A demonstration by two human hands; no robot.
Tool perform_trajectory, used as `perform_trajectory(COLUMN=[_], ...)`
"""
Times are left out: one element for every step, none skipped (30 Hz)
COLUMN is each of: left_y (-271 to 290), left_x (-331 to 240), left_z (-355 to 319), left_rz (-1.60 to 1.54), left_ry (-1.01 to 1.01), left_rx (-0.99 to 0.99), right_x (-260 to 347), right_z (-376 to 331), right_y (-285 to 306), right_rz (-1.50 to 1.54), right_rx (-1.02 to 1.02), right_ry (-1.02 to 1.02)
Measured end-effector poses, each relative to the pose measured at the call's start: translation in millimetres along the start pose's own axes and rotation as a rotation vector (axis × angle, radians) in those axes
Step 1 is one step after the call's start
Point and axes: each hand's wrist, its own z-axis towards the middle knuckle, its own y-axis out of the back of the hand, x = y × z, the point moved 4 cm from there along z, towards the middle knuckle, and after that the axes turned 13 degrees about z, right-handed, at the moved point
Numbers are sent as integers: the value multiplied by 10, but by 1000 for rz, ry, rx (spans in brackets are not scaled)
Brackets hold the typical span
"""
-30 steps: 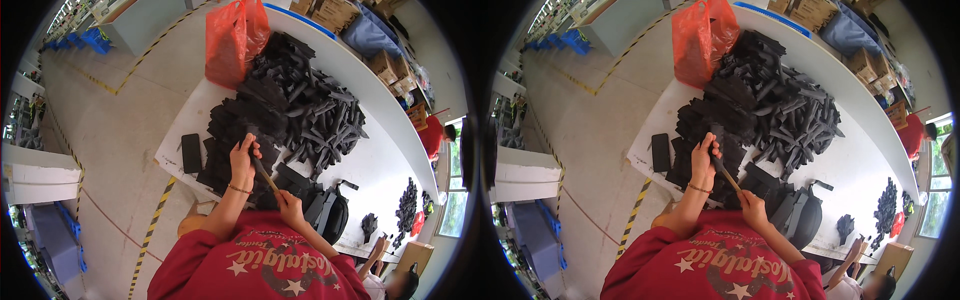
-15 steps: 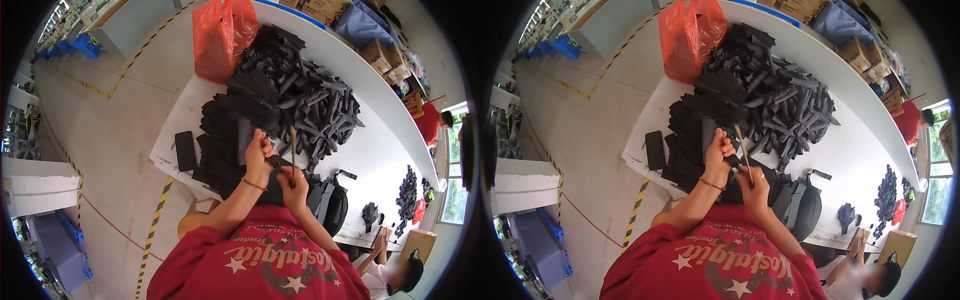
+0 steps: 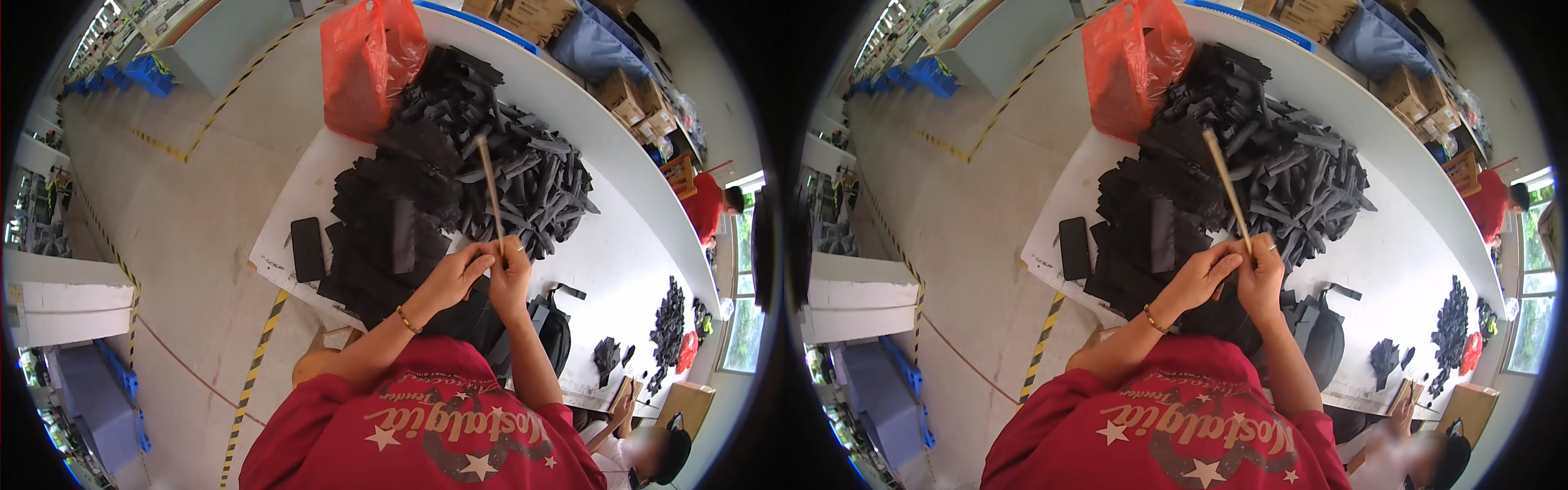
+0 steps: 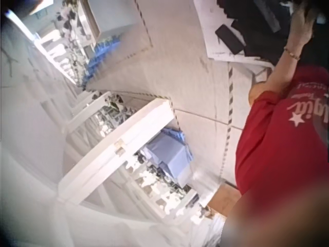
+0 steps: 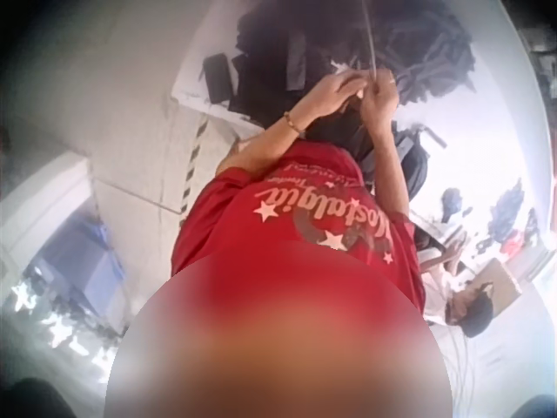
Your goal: Using a wooden stick to scrape and clean black fabric components on a factory workbench.
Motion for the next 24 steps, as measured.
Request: perform_trajectory(left_y=[-70,-125,-167,-240,-271,-300,-327,-339,-317,-326,-315,-305,-331,-344,-212,-43,59,122,146,150,141,161,170,177], left_x=[57,113,114,158,145,150,168,192,235,293,378,452,543,590,466,331,310,80,-26,-133,-188,-192,-150,-106], left_z=[-7,-69,-124,-218,-263,-313,-356,-398,-425,-451,-516,-597,-704,-757,-677,-559,-464,-310,-164,-43,15,18,34,51], left_rz=[1,117,236,122,123,20,-83,-183,-183,21,228,227,248,270,244,216,-26,-103,-104,-67,-30,-28,-88,-149], left_ry=[-2,-76,-156,-69,-74,-19,37,94,92,10,-66,-61,-12,32,-12,-54,-15,-235,-238,-247,-256,-260,-197,-133], left_rx=[10,-20,-42,15,26,61,95,108,109,239,357,351,406,465,229,-7,-304,-513,-513,-418,-323,-330,-341,-351], right_x=[26,96,85,9,-74,-121,-152,-213,-253,-243,-235,-230,-200,-157,-124,-59,-33,-52,-85,-90,-53,-4,31,90], right_z=[69,210,308,355,403,414,394,361,337,349,357,354,373,411,408,397,334,291,261,245,221,185,142,133], right_y=[72,179,266,269,279,287,271,260,255,301,327,373,398,402,411,363,332,278,230,178,161,128,94,56], right_rz=[-4,106,214,218,204,190,130,181,232,231,308,380,383,336,284,262,261,289,318,295,297,392,485,504], right_rx=[-9,-158,-317,-320,-280,-237,-212,-211,-210,-212,-297,-384,-377,-281,-194,-163,-158,-96,-34,12,19,11,-3,-7], right_ry=[-2,-168,-331,-332,-223,-116,-90,-157,-224,-222,-348,-476,-478,-478,-482,-485,-486,-457,-428,-431,-425,-467,-511,-399])
